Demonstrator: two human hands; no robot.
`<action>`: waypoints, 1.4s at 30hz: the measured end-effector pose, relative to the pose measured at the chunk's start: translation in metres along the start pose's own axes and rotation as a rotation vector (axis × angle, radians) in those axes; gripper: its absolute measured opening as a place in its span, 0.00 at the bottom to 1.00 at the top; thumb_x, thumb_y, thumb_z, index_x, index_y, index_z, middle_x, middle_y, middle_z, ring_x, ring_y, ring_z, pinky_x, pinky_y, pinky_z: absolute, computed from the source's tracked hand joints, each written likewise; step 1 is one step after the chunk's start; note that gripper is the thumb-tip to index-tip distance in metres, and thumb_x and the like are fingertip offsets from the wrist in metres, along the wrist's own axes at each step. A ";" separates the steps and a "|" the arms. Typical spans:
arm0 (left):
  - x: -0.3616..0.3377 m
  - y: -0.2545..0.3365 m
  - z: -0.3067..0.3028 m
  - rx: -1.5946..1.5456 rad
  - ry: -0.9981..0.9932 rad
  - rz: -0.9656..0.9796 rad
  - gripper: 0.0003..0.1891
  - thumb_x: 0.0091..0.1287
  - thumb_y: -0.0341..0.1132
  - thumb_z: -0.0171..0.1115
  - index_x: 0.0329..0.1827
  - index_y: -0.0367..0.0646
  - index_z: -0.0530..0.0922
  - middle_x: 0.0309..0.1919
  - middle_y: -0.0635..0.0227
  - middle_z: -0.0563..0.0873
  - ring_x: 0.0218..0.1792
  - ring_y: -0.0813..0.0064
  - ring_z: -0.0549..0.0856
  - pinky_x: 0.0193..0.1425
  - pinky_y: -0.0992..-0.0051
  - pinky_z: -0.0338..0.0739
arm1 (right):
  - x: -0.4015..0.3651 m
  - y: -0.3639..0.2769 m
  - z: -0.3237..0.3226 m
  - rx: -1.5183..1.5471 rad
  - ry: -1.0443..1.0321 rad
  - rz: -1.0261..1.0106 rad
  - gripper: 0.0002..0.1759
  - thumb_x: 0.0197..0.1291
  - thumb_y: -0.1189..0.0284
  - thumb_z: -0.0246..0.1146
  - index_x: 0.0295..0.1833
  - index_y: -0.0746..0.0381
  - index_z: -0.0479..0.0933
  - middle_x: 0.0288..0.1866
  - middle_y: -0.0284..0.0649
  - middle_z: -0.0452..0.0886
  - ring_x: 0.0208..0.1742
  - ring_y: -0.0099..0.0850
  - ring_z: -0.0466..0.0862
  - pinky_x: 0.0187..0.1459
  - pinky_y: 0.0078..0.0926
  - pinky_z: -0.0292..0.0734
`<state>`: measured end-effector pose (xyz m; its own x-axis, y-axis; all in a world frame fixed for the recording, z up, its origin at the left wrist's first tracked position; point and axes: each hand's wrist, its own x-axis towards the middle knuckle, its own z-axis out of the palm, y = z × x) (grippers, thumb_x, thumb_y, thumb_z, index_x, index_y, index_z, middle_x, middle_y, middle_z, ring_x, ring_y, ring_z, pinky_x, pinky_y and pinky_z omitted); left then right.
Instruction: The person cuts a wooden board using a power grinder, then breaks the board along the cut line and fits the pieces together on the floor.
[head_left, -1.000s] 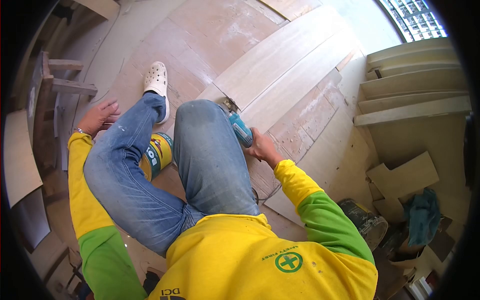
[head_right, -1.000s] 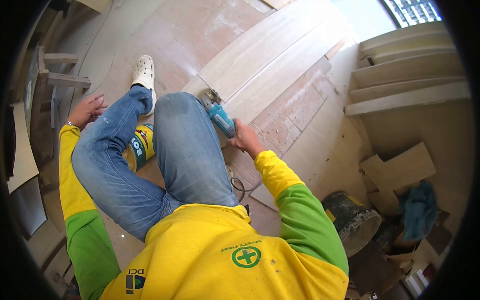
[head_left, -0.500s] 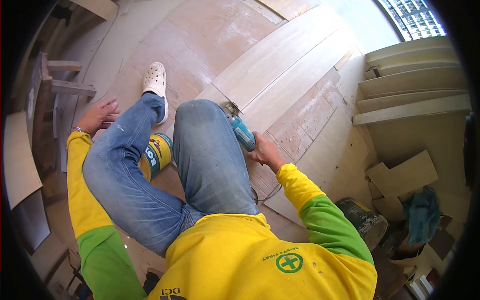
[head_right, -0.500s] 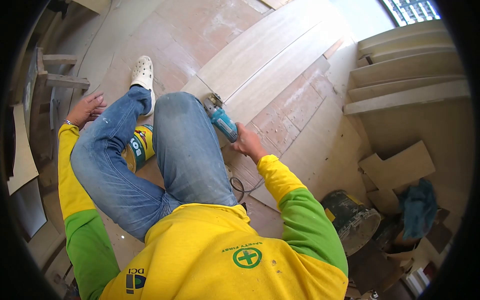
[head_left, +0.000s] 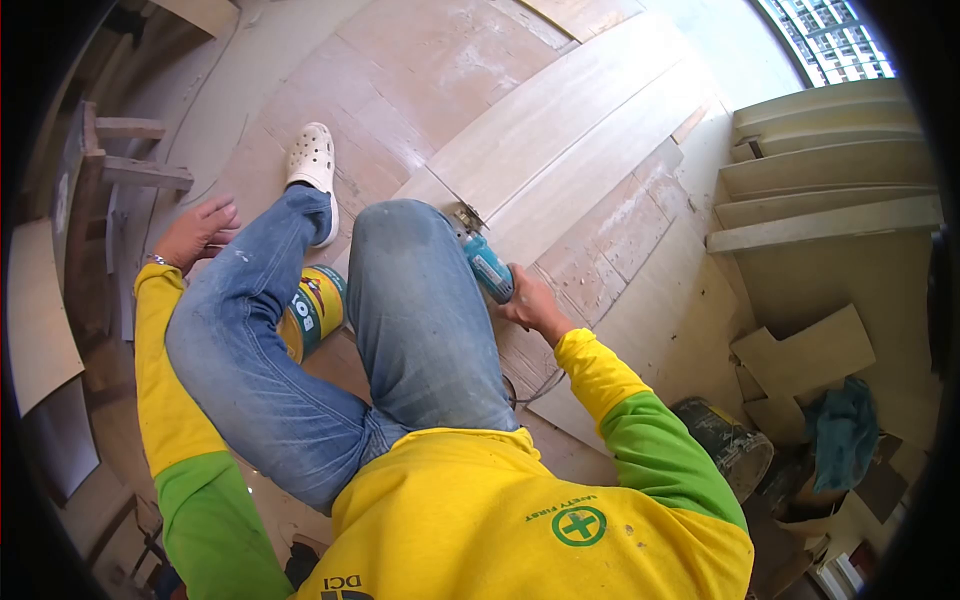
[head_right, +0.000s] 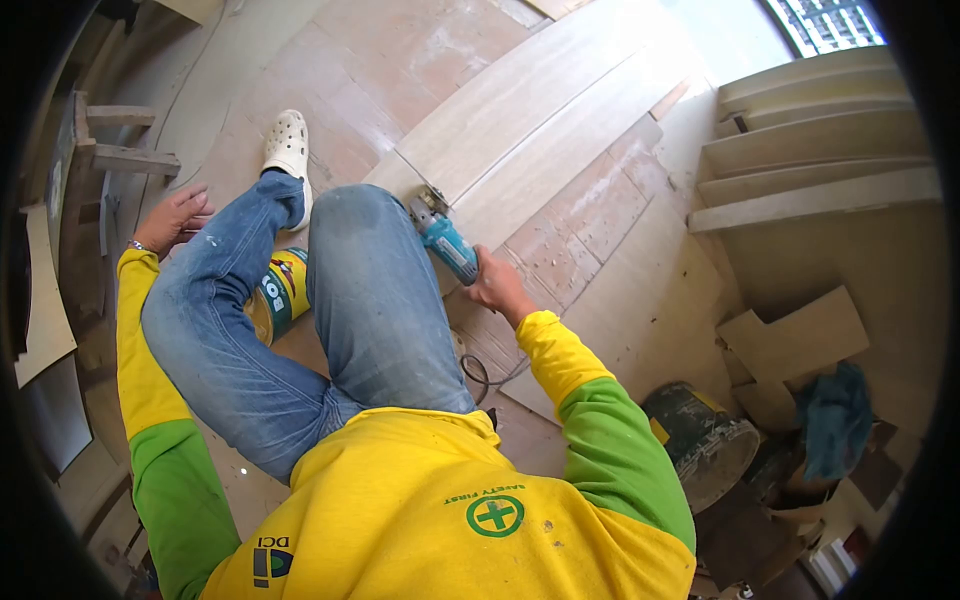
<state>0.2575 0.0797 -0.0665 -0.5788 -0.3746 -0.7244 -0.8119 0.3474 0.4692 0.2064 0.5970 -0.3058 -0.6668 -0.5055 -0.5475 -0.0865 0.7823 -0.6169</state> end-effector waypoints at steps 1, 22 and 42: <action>0.000 0.000 -0.001 -0.008 -0.009 0.000 0.37 0.68 0.58 0.62 0.74 0.46 0.68 0.53 0.62 0.83 0.45 0.75 0.82 0.50 0.74 0.77 | 0.000 0.000 0.001 -0.015 0.006 -0.008 0.39 0.44 0.61 0.71 0.64 0.60 0.68 0.44 0.58 0.83 0.45 0.56 0.84 0.48 0.46 0.78; 0.002 0.002 -0.002 -0.026 -0.011 0.014 0.37 0.68 0.58 0.62 0.74 0.44 0.67 0.53 0.62 0.83 0.44 0.75 0.82 0.49 0.75 0.78 | -0.011 0.007 0.002 0.001 0.090 -0.072 0.38 0.44 0.57 0.73 0.62 0.59 0.72 0.46 0.56 0.83 0.47 0.55 0.83 0.49 0.44 0.78; -0.013 0.065 0.007 0.125 0.025 0.225 0.35 0.69 0.50 0.65 0.73 0.38 0.68 0.51 0.60 0.84 0.46 0.77 0.83 0.47 0.80 0.77 | 0.004 -0.053 -0.002 0.324 0.461 -0.158 0.39 0.43 0.58 0.71 0.64 0.58 0.69 0.46 0.58 0.82 0.48 0.57 0.83 0.49 0.47 0.78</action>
<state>0.2129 0.1126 -0.0302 -0.7466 -0.2966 -0.5955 -0.6479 0.5276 0.5495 0.2069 0.5545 -0.2739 -0.9238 -0.3394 -0.1772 -0.0283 0.5221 -0.8524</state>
